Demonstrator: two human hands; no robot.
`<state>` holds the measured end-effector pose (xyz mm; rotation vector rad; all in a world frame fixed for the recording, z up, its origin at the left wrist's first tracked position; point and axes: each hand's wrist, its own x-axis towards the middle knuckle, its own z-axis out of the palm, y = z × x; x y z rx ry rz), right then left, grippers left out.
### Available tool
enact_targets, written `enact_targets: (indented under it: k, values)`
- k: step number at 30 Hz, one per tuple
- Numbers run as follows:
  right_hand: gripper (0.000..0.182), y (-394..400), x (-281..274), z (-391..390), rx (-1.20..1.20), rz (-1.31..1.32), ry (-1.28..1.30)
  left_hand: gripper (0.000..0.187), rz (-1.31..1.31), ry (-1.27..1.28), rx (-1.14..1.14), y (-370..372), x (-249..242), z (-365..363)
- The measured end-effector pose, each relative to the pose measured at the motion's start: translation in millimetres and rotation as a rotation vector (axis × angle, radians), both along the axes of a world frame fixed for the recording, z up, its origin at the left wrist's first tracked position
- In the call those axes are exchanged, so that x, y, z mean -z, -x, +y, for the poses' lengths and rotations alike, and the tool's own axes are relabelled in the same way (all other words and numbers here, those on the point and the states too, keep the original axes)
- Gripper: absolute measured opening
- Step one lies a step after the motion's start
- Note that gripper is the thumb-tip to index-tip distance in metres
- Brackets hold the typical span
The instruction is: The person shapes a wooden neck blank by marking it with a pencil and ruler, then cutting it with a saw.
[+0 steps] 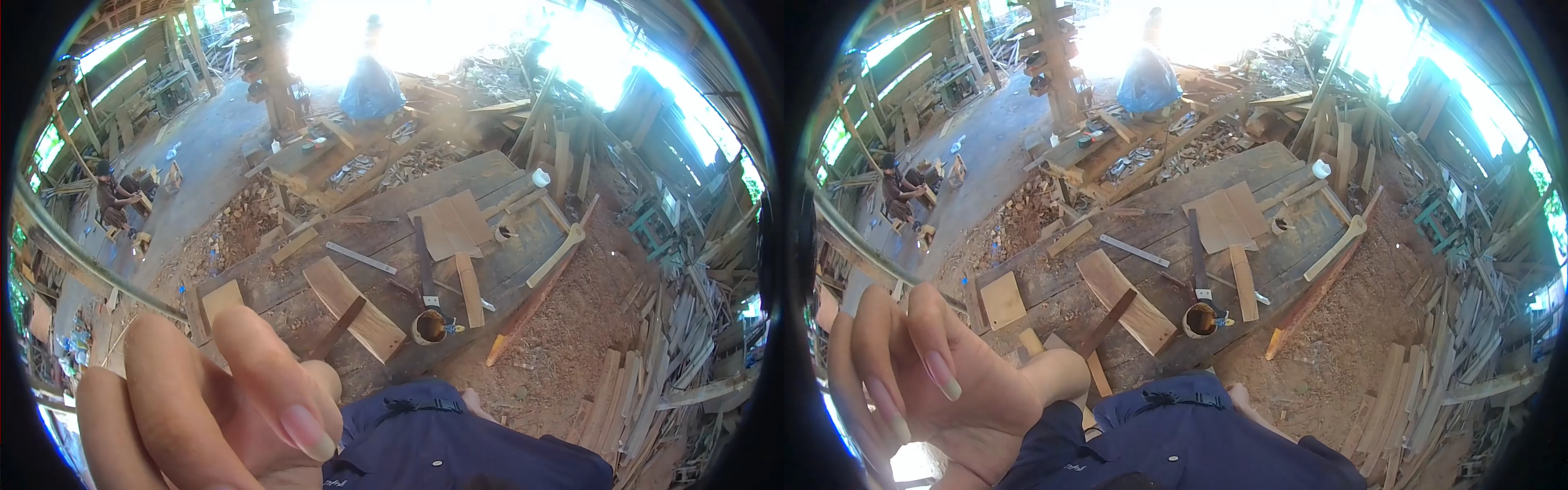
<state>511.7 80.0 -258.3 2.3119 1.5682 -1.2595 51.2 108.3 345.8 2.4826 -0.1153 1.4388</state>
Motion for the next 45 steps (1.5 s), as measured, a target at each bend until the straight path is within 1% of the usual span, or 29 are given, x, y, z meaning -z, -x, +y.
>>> enact_targets:
  k: [2,12,14,20,24,26,36,45]
  values:
    - [0.046,-1,0,1,-0.003,0.027,-0.001,0.097,-0.022,0.004,-0.001,3,2,4]
    - [0.050,0,8,-5,-0.029,-0.009,0.003,0.090,-0.121,0.038,0.022,10,9,7]
    - [0.043,1,11,-7,0.025,0.013,-0.018,0.089,-0.141,0.047,0.031,10,9,8]
    - [0.042,-6,26,-15,0.049,0.029,-0.013,0.085,-0.200,0.070,0.053,14,15,8]
    - [0.043,-2,18,-18,0.054,0.030,-0.028,0.082,-0.239,0.088,0.064,14,18,8]
    - [0.043,-1,14,-17,0.049,-0.016,0.020,0.081,-0.257,0.096,0.069,14,19,7]
    - [0.046,1,9,-20,0.049,0.018,-0.004,0.074,-0.352,0.123,0.091,11,20,4]
    - [0.046,0,11,-20,0.036,-0.014,-0.004,0.068,-0.437,0.151,0.109,6,21,4]
